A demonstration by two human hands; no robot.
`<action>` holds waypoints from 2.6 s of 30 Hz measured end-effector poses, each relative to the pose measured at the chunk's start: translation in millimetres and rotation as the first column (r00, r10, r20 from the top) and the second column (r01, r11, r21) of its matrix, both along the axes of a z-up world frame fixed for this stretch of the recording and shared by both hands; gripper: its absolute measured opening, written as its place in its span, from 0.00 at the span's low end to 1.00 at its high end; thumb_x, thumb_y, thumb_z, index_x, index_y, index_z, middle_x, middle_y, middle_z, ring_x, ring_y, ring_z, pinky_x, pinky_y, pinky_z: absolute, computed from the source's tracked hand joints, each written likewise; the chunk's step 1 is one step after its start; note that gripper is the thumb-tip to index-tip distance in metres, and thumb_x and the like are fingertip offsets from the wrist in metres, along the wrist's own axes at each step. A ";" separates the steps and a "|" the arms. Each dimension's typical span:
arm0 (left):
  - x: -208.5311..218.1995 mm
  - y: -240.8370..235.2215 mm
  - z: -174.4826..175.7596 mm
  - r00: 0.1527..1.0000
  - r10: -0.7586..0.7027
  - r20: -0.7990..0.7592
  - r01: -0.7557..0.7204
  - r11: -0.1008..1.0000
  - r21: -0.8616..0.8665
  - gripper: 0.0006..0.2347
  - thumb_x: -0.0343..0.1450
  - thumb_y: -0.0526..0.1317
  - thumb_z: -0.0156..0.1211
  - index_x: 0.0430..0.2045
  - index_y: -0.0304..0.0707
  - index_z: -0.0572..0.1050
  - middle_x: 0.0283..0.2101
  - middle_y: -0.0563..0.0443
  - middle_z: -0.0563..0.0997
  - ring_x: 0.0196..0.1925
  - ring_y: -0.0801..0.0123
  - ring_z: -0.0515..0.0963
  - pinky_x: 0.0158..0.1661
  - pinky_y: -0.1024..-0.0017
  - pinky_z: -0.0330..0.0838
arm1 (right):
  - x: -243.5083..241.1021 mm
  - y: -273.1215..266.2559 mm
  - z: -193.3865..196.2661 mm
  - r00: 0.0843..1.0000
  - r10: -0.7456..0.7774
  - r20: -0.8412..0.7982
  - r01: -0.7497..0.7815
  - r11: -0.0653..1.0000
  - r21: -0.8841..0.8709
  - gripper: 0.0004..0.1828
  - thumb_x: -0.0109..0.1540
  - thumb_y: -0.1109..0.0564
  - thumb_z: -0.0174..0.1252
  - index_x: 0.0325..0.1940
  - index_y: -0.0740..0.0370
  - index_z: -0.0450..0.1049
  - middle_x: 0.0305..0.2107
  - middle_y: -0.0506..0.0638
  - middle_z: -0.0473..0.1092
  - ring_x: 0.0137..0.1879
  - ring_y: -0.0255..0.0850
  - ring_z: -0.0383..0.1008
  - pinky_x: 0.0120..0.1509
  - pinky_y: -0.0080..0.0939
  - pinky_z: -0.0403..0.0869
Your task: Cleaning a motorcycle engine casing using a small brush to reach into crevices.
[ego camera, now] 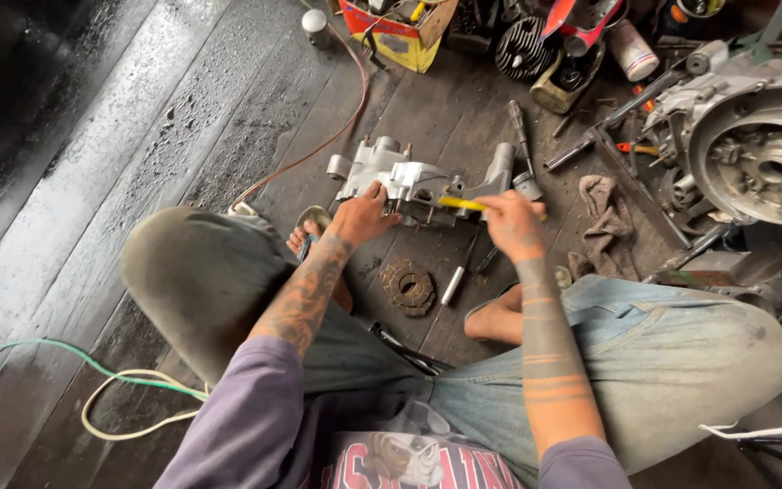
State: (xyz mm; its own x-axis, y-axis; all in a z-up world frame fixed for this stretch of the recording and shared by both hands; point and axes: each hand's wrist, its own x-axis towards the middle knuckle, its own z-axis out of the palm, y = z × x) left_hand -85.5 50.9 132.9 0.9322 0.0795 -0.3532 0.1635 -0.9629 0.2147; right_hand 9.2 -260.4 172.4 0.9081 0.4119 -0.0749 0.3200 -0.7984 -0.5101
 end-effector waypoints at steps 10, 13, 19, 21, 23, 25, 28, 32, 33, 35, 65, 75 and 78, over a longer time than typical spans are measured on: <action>9.7 8.0 -17.9 0.997 0.006 -0.072 -0.013 0.995 -0.099 0.35 0.71 0.63 0.57 0.66 0.34 0.68 0.70 0.46 0.69 0.56 0.46 0.82 0.53 0.54 0.79 | -3.8 -5.9 -17.9 0.997 0.036 -0.067 -0.038 0.999 -0.027 0.13 0.63 0.51 0.63 0.51 0.36 0.81 0.41 0.40 0.75 0.55 0.42 0.76 0.62 0.43 0.74; 18.0 11.9 -20.1 0.996 -0.008 -0.094 -0.004 0.992 -0.128 0.36 0.69 0.64 0.58 0.63 0.31 0.70 0.66 0.45 0.72 0.54 0.43 0.82 0.51 0.52 0.80 | -16.7 13.4 17.7 0.996 0.050 -0.068 -0.050 0.999 -0.001 0.13 0.63 0.54 0.62 0.52 0.41 0.82 0.40 0.42 0.75 0.53 0.44 0.77 0.60 0.45 0.75; 20.7 8.8 -17.7 0.996 0.002 -0.090 -0.017 0.987 -0.157 0.34 0.69 0.62 0.61 0.56 0.26 0.74 0.58 0.42 0.76 0.50 0.40 0.83 0.49 0.48 0.80 | -13.2 -18.9 19.0 1.000 -0.021 0.005 0.021 1.000 -0.001 0.12 0.63 0.56 0.64 0.49 0.42 0.83 0.38 0.46 0.75 0.50 0.47 0.78 0.57 0.46 0.77; 21.3 7.5 -21.8 0.995 0.010 -0.099 -0.026 0.986 -0.164 0.33 0.68 0.61 0.62 0.55 0.26 0.75 0.57 0.42 0.76 0.50 0.40 0.83 0.48 0.48 0.80 | -14.0 -20.0 29.2 0.997 -0.075 0.013 0.075 0.997 -0.031 0.11 0.64 0.55 0.63 0.49 0.41 0.83 0.38 0.46 0.75 0.50 0.47 0.78 0.57 0.46 0.76; 25.4 9.0 -30.8 0.997 -0.007 -0.074 -0.005 0.987 -0.162 0.34 0.66 0.64 0.62 0.52 0.27 0.76 0.55 0.41 0.77 0.49 0.38 0.83 0.47 0.46 0.80 | -15.4 -6.3 32.2 0.999 -0.006 0.034 0.001 0.991 0.137 0.12 0.63 0.58 0.63 0.48 0.45 0.84 0.37 0.48 0.76 0.49 0.51 0.79 0.54 0.47 0.77; 24.3 13.2 -22.8 0.996 -0.026 -0.090 0.011 0.987 -0.163 0.33 0.65 0.62 0.64 0.54 0.30 0.75 0.58 0.43 0.76 0.53 0.39 0.81 0.51 0.47 0.79 | -23.1 5.1 25.2 0.998 0.022 0.062 -0.025 0.998 0.051 0.11 0.63 0.55 0.62 0.48 0.42 0.83 0.37 0.45 0.75 0.51 0.47 0.77 0.58 0.47 0.74; 15.8 17.1 -5.7 0.993 -0.035 -0.116 0.012 0.981 -0.194 0.34 0.65 0.57 0.66 0.63 0.37 0.70 0.68 0.45 0.69 0.61 0.41 0.77 0.57 0.48 0.76 | -31.5 8.7 12.8 0.991 -0.020 0.134 0.032 0.996 -0.084 0.11 0.64 0.54 0.59 0.49 0.41 0.81 0.38 0.42 0.71 0.52 0.44 0.75 0.61 0.48 0.69; 3.1 18.3 25.6 0.989 -0.010 -0.149 -0.019 0.981 -0.193 0.33 0.69 0.47 0.64 0.72 0.49 0.60 0.76 0.53 0.61 0.68 0.45 0.72 0.62 0.49 0.72 | -47.4 18.0 43.0 0.989 -0.073 0.125 0.091 0.985 -0.145 0.09 0.64 0.55 0.57 0.45 0.45 0.80 0.36 0.45 0.70 0.51 0.47 0.74 0.59 0.50 0.67; -2.7 16.7 21.1 0.987 -0.004 -0.158 -0.027 0.981 -0.195 0.33 0.69 0.47 0.64 0.72 0.49 0.60 0.76 0.53 0.61 0.68 0.45 0.72 0.62 0.49 0.72 | -59.8 23.1 51.8 0.991 -0.067 0.116 0.083 0.985 -0.148 0.09 0.64 0.55 0.57 0.45 0.45 0.80 0.36 0.45 0.70 0.51 0.47 0.74 0.59 0.50 0.67; 4.3 15.9 14.2 0.988 0.032 -0.150 -0.050 0.992 -0.116 0.32 0.70 0.43 0.61 0.73 0.54 0.59 0.76 0.56 0.62 0.68 0.54 0.73 0.62 0.56 0.73 | -71.3 34.8 71.0 0.915 -0.171 -0.364 0.073 0.961 -0.268 0.14 0.61 0.48 0.51 0.38 0.38 0.84 0.35 0.45 0.80 0.51 0.52 0.79 0.56 0.53 0.74; 3.7 73.8 168.4 0.972 0.000 0.234 0.027 0.993 -0.115 0.22 0.69 0.44 0.61 0.58 0.35 0.73 0.50 0.43 0.82 0.50 0.47 0.80 0.43 0.54 0.75 | -47.3 0.6 -82.9 0.883 -0.260 -0.392 0.141 0.941 -0.307 0.17 0.61 0.52 0.53 0.47 0.40 0.84 0.36 0.45 0.80 0.45 0.49 0.77 0.56 0.50 0.73; 2.0 66.1 170.7 0.993 0.015 0.114 -0.005 0.996 -0.090 0.14 0.71 0.43 0.60 0.45 0.33 0.78 0.47 0.43 0.83 0.46 0.46 0.82 0.43 0.51 0.75 | -54.1 35.6 -66.7 0.927 -0.262 -0.268 0.191 0.945 -0.265 0.13 0.60 0.49 0.56 0.43 0.40 0.85 0.37 0.46 0.81 0.46 0.51 0.76 0.59 0.51 0.68; 8.3 62.8 169.2 0.990 -0.030 0.135 0.043 0.994 -0.099 0.15 0.71 0.44 0.61 0.43 0.31 0.79 0.45 0.41 0.83 0.44 0.46 0.83 0.41 0.52 0.77 | -48.2 44.0 -60.5 0.927 -0.184 -0.328 0.166 0.983 -0.080 0.14 0.59 0.51 0.57 0.45 0.45 0.85 0.34 0.47 0.80 0.43 0.48 0.77 0.59 0.47 0.70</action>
State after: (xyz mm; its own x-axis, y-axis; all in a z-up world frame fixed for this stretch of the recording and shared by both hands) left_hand -77.3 113.7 302.1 0.9731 0.0147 -0.2299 0.0919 -0.9399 0.3288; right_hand -39.0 -216.3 112.0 0.8848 0.2365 -0.4015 -0.0082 -0.8536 -0.5209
